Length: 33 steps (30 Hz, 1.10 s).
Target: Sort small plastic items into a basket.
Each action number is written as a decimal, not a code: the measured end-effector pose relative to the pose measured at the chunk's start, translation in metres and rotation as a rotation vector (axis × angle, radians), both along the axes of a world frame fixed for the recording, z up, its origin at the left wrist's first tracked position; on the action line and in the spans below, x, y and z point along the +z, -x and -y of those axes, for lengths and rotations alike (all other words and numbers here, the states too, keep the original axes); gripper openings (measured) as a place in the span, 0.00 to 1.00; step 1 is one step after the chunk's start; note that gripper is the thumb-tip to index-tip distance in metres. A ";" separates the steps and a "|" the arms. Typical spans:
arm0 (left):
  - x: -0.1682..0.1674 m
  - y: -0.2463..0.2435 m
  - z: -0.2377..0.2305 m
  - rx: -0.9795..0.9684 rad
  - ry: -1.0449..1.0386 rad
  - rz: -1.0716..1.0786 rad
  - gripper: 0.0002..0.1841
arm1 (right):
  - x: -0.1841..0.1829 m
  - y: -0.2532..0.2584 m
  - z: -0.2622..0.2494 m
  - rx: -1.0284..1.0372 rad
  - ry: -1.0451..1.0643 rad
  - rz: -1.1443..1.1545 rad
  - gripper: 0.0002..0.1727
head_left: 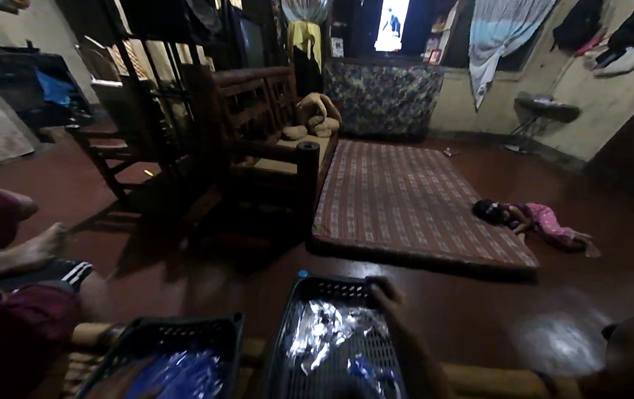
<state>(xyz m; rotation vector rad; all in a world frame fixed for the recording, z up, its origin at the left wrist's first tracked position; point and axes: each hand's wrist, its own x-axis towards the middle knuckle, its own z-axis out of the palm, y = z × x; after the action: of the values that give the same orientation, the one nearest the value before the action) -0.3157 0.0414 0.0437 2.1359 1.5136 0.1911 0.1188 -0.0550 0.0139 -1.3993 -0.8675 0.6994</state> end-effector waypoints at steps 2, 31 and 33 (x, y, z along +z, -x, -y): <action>0.004 -0.026 -0.007 -0.119 -0.125 0.074 0.25 | 0.001 -0.003 0.001 -0.085 -0.034 -0.059 0.14; -0.058 -0.313 0.056 -0.874 0.166 0.266 0.16 | -0.016 -0.001 0.010 -0.201 0.050 0.036 0.15; -0.062 -0.313 0.035 -0.701 0.200 0.353 0.17 | -0.017 -0.002 0.011 -0.261 0.051 0.048 0.15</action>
<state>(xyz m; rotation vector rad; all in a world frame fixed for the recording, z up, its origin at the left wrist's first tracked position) -0.0029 0.0060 -0.0186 2.1850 0.5171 0.1452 0.1203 -0.0659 -0.0036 -1.5466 -0.6919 0.4925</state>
